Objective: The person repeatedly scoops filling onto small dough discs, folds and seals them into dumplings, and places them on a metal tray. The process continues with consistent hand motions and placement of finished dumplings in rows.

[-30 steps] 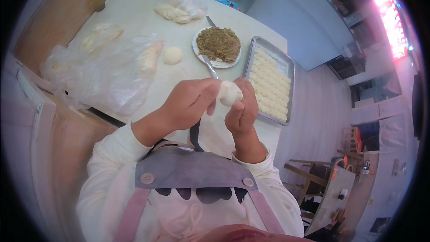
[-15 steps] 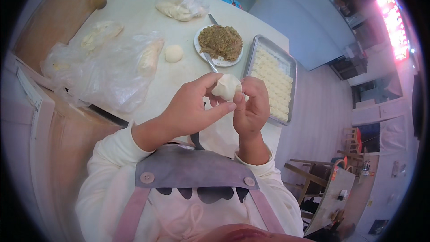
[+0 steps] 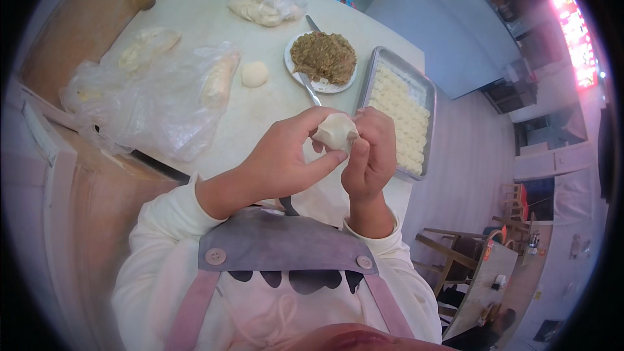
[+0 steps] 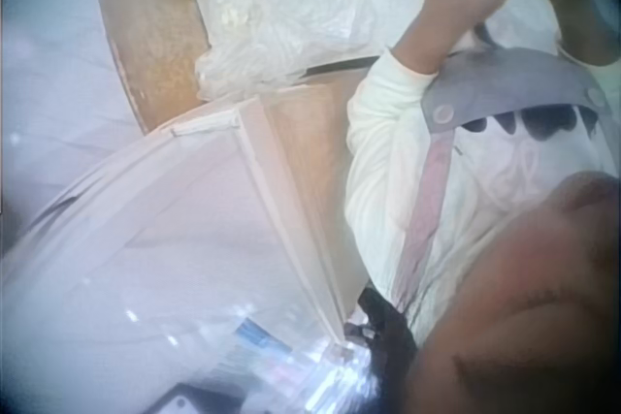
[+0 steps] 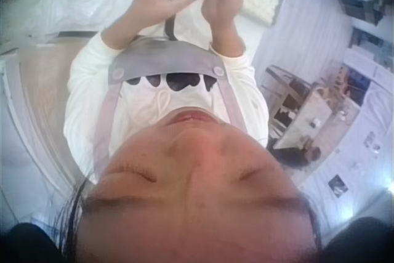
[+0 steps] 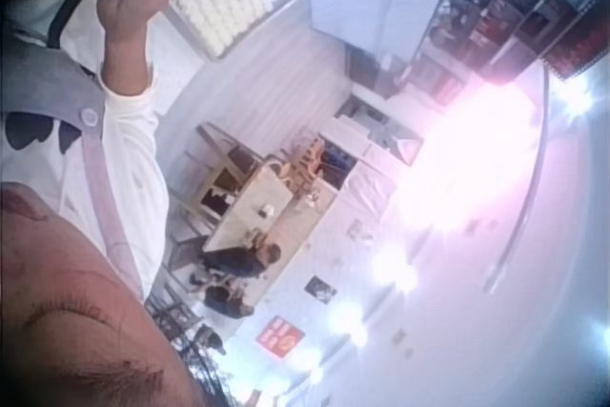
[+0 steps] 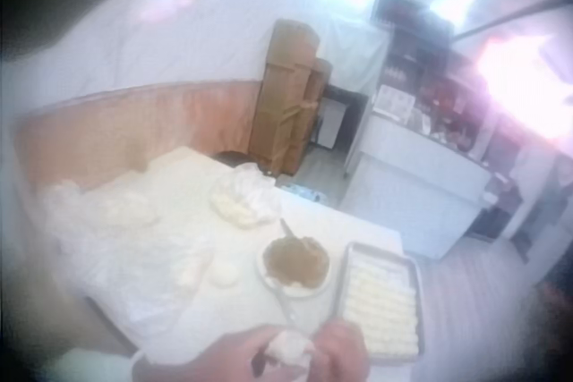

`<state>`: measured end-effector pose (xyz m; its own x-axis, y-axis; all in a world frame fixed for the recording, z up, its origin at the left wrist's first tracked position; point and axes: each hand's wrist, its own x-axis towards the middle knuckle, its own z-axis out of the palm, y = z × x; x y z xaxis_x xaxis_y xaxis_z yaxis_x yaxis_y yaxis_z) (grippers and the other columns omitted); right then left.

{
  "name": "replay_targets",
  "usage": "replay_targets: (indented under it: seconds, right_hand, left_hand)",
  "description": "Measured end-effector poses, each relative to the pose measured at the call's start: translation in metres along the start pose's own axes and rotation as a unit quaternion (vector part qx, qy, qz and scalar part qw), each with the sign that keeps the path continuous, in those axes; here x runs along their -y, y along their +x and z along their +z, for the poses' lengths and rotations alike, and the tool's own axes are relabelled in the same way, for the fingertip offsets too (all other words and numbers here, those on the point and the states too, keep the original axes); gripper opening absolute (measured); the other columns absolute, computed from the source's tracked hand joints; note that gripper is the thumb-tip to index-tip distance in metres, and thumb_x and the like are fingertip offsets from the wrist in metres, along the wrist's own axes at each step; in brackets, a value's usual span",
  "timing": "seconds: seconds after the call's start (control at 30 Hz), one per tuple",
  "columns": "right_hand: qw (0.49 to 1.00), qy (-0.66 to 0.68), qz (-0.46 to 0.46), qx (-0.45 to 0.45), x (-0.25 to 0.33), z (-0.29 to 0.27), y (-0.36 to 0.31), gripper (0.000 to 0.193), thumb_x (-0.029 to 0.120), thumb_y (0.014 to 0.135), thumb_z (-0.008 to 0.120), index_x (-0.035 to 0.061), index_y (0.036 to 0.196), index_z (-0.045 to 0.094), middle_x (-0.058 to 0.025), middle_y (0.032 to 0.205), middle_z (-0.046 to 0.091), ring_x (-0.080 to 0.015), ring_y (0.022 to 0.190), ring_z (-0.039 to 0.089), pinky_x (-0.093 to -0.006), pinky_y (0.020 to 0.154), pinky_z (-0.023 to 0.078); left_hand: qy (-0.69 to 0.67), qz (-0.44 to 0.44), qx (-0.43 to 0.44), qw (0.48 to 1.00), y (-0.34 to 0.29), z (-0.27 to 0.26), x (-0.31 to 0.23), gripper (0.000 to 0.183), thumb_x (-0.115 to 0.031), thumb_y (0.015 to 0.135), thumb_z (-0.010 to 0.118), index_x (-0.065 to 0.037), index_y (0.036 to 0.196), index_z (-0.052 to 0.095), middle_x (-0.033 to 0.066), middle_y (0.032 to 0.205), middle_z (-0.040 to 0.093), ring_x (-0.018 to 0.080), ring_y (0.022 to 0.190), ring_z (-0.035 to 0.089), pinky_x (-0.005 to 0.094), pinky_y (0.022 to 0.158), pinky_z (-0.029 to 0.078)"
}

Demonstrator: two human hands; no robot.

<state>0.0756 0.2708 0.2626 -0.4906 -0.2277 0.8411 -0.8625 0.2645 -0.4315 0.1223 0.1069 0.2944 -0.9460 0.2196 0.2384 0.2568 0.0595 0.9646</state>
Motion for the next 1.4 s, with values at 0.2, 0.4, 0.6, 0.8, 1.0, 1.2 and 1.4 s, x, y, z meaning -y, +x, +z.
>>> replay_targets:
  seconds: [0.2, 0.4, 0.6, 0.8, 1.0, 1.2, 1.4]
  right_hand:
    - [1.000, -0.004, 0.015, 0.013, -0.003, 0.002, 0.002, 0.017, 0.008, 0.082, 0.066, 0.0020, 0.097, 0.062, -0.0116, 0.091, 0.060, -0.0317, 0.090, 0.056, -0.0401, 0.080, 0.046]
    - [0.992, -0.011, 0.114, 0.057, -0.026, 0.000, 0.000, 0.014, 0.006, 0.081, 0.067, 0.0024, 0.094, 0.065, -0.0109, 0.089, 0.064, -0.0287, 0.088, 0.059, -0.0370, 0.077, 0.046]
    - [0.893, 0.060, 0.441, 0.064, -0.095, -0.003, -0.038, 0.016, 0.015, 0.089, 0.062, 0.0009, 0.094, 0.067, -0.0097, 0.078, 0.065, -0.0179, 0.070, 0.061, -0.0301, 0.064, 0.048]
    - [0.844, -0.174, 0.505, 0.047, -0.254, -0.091, -0.060, 0.026, 0.025, 0.090, 0.056, 0.0028, 0.099, 0.067, -0.0137, 0.080, 0.068, -0.0219, 0.074, 0.065, -0.0344, 0.068, 0.050]
    - [0.833, -0.409, 0.372, 0.009, -0.373, -0.158, -0.042, 0.028, 0.029, 0.092, 0.052, 0.0033, 0.089, 0.063, -0.0204, 0.082, 0.066, -0.0407, 0.078, 0.063, -0.0473, 0.069, 0.049]
    - [0.786, -0.456, 0.402, 0.116, -0.400, -0.151, -0.073, 0.028, 0.029, 0.094, 0.049, 0.0028, 0.093, 0.059, -0.0202, 0.081, 0.066, -0.0418, 0.076, 0.062, -0.0526, 0.068, 0.048]
    - [0.809, -0.417, 0.391, 0.137, -0.391, -0.147, -0.068, 0.028, 0.028, 0.095, 0.048, 0.0023, 0.095, 0.059, -0.0209, 0.087, 0.066, -0.0415, 0.084, 0.062, -0.0506, 0.074, 0.048]
  left_hand:
    - [0.108, 0.057, -0.031, 0.992, 0.008, 0.003, 0.020, 0.042, -0.007, 0.080, 0.066, -0.005, 0.120, 0.055, 0.0069, 0.105, 0.063, 0.0148, 0.085, 0.058, 0.0277, 0.075, 0.047]
    - [0.170, 0.062, -0.016, 0.983, 0.032, 0.007, 0.048, 0.041, -0.011, 0.080, 0.064, -0.004, 0.119, 0.053, 0.0146, 0.099, 0.061, 0.0278, 0.090, 0.058, 0.0355, 0.075, 0.048]
    - [0.114, -0.093, 0.080, 0.986, 0.070, 0.010, 0.103, 0.047, -0.023, 0.080, 0.071, -0.005, 0.119, 0.053, 0.0101, 0.089, 0.063, 0.0234, 0.081, 0.061, 0.0329, 0.074, 0.049]
    - [0.343, -0.233, 0.005, 0.910, 0.081, -0.028, 0.193, 0.043, -0.028, 0.080, 0.069, -0.007, 0.116, 0.059, 0.0103, 0.092, 0.066, 0.0262, 0.086, 0.063, 0.0373, 0.077, 0.050]
    - [0.502, -0.114, -0.099, 0.851, 0.064, -0.089, 0.262, 0.020, -0.016, 0.078, 0.070, -0.007, 0.092, 0.060, 0.0100, 0.076, 0.063, 0.0283, 0.070, 0.062, 0.0395, 0.064, 0.049]
    - [0.514, -0.162, -0.149, 0.829, 0.081, -0.080, 0.246, 0.020, -0.017, 0.077, 0.069, -0.008, 0.085, 0.054, 0.0105, 0.076, 0.061, 0.0319, 0.071, 0.060, 0.0438, 0.063, 0.046]
    - [0.525, -0.124, -0.154, 0.828, 0.084, -0.085, 0.251, 0.015, -0.017, 0.079, 0.064, -0.008, 0.084, 0.054, 0.0107, 0.073, 0.060, 0.0323, 0.067, 0.059, 0.0436, 0.060, 0.046]
